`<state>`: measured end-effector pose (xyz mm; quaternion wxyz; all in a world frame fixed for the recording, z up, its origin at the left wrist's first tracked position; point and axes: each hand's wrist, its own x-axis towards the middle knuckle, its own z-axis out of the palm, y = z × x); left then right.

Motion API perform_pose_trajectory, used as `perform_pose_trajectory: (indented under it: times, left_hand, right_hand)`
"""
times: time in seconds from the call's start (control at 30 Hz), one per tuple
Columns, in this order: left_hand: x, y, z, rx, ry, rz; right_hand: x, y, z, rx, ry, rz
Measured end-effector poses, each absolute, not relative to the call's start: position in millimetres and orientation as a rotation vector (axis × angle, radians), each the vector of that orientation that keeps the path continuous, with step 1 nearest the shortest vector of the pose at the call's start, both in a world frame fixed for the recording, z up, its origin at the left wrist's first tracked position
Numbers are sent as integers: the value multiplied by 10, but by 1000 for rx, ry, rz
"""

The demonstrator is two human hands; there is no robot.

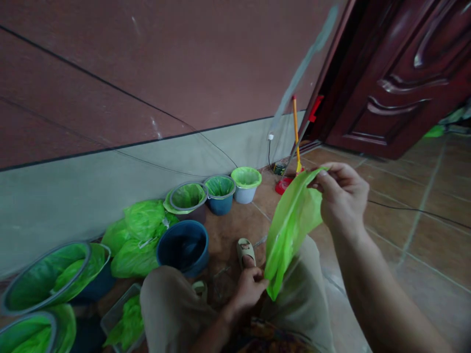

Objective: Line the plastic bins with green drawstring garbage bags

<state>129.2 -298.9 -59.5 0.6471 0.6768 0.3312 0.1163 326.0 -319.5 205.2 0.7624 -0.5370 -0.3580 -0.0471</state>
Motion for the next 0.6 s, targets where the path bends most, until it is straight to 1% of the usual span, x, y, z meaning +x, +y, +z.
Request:
perform_pose_trajectory:
  times: [0.13,0.3,0.43,0.53,0.6]
  left_hand:
    - [1155,-2664,-588,1558,942,457]
    - [827,-1852,-387,1570,1372,790]
    - [518,-1402,-48,1703,1471,842]
    - [385,-1259,177,1921,1479,888]
    - [345,-1190,275,1949,1486,886]
  right_hand:
    - [3314,-3065,2020,-1212,-803,-87]
    - [3465,-2922,1846,-1268,-749,2]
    - [3505,-2870,1659,-1274,-669,71]
    - [3494,-2864,1575,-1252,-611,121]
    - [3496,-2857,1532,-1244,-592,154]
